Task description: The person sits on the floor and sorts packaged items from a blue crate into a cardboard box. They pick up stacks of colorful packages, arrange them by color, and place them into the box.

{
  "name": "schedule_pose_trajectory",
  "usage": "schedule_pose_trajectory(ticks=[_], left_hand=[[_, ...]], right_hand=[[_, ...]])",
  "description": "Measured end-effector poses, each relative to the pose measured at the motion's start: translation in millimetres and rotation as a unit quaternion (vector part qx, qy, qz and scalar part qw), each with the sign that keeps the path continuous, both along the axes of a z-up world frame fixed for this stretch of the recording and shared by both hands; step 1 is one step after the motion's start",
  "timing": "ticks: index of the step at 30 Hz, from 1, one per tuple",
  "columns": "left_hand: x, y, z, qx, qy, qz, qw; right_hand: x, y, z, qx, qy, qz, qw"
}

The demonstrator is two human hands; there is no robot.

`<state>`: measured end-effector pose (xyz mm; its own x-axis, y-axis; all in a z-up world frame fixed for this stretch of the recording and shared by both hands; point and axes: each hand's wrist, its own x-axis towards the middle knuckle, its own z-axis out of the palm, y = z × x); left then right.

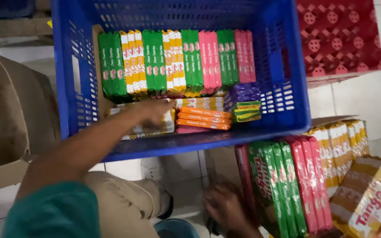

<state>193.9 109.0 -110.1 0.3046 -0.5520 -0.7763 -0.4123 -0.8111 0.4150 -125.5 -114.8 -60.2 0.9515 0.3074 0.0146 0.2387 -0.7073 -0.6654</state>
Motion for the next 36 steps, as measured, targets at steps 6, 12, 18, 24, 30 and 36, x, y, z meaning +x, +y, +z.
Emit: schedule_pose_trajectory(ticks=[6, 12, 18, 24, 30, 36], left_hand=[[24.8, 28.1, 57.3, -0.173, -0.129, 0.067, 0.974], [-13.7, 45.1, 185.8, -0.333, -0.253, 0.218, 0.882], [-71.1, 10.8, 254.9, -0.533, -0.365, 0.212, 0.733], [-159.9, -40.9, 312.3, -0.601, -0.282, 0.298, 0.686], [-220.4, -109.3, 326.2, -0.619, -0.057, 0.297, 0.725], [-238.0, -171.2, 326.7, -0.626, 0.006, 0.198, 0.754]], right_hand=[[-16.5, -3.0, -0.5, 0.041, 0.005, -0.020, 0.999], [-2.8, 8.4, 69.4, 0.111, -0.006, -0.065, 0.992], [3.6, -7.5, 120.9, 0.112, -0.171, -0.118, 0.972], [-9.3, -39.4, 183.8, 0.082, -0.304, -0.257, 0.914], [-24.9, -85.9, 207.9, 0.167, -0.287, -0.139, 0.933], [-50.4, -155.2, 175.2, 0.369, -0.175, -0.171, 0.897]])
